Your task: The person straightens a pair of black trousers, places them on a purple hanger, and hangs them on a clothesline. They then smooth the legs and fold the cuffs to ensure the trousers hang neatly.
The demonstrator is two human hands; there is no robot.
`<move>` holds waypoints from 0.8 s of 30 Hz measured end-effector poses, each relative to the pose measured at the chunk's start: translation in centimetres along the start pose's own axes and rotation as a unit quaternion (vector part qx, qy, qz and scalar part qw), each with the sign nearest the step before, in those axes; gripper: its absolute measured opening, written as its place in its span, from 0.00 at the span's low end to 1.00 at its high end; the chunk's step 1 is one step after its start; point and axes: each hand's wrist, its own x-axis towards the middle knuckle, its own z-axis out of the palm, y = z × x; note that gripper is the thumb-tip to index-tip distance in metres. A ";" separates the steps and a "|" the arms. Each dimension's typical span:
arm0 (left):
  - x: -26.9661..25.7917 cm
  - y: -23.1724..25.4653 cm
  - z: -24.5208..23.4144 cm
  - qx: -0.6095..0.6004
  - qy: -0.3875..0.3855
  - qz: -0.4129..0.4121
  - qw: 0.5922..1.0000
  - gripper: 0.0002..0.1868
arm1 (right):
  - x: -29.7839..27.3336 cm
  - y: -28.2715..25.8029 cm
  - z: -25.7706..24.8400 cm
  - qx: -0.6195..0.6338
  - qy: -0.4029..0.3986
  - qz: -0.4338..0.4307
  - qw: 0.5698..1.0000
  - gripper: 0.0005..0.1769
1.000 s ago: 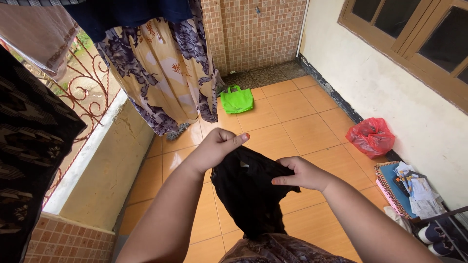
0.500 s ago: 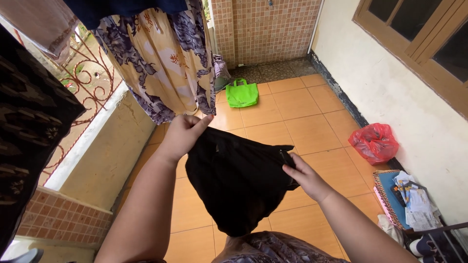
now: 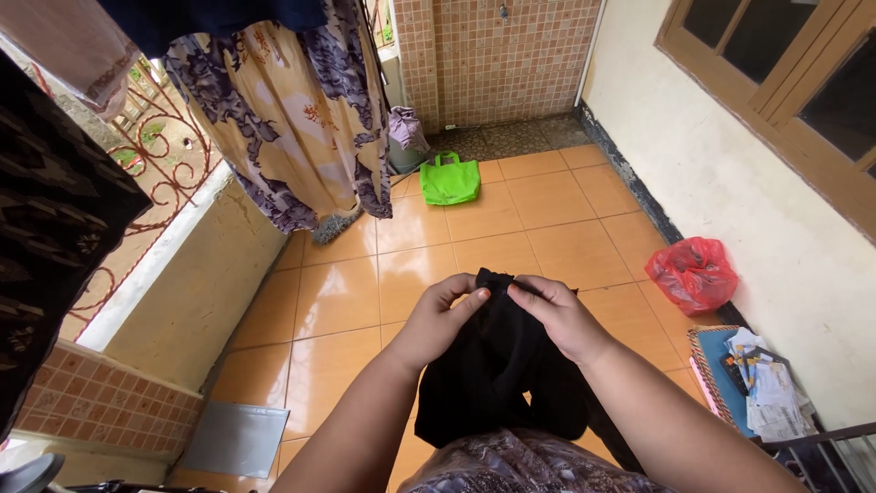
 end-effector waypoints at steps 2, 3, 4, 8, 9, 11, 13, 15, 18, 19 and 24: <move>0.5 0.3 0.9 -0.073 0.019 -0.021 0.997 0.08 | -0.9 -1.4 -1.0 -0.035 -0.017 0.006 0.999 0.14; 0.6 0.4 1.4 -0.145 0.040 -0.048 0.987 0.13 | -1.5 -2.1 -1.5 -0.067 -0.036 0.016 0.997 0.14; 1.1 0.4 2.1 -0.147 0.037 -0.047 0.987 0.13 | -1.6 -1.3 -2.8 -0.069 -0.033 0.016 0.997 0.14; 2.8 -0.2 5.2 -0.162 -0.025 -0.019 0.986 0.15 | -2.8 1.4 -7.0 -0.223 -0.147 0.065 0.961 0.22; 3.2 -0.5 5.9 -0.161 -0.042 -0.008 0.986 0.16 | -3.2 2.0 -7.7 -0.250 -0.167 0.075 0.951 0.23; 3.7 0.1 7.1 -0.160 -0.050 0.001 0.986 0.16 | -3.9 4.4 -9.4 -0.240 -0.128 0.077 0.959 0.21; 3.9 0.2 8.2 -0.158 -0.058 0.012 0.986 0.17 | -4.5 6.6 -11.2 -0.229 -0.090 0.075 0.966 0.20; 4.2 -0.1 9.1 -0.138 -0.065 0.019 0.988 0.16 | -4.9 8.4 -13.1 -0.241 -0.078 0.091 0.963 0.18; 5.1 -1.1 9.7 -0.140 -0.023 -0.002 0.990 0.15 | -5.0 10.3 -16.1 -0.325 -0.066 0.089 0.939 0.18; 5.4 -1.1 9.6 -0.140 -0.022 -0.002 0.990 0.15 | -5.2 10.0 -16.5 -0.325 -0.066 0.089 0.939 0.18; 6.3 -2.2 8.4 -0.113 0.058 -0.002 0.992 0.15 | -5.8 9.0 -19.4 -0.384 -0.005 0.087 0.919 0.20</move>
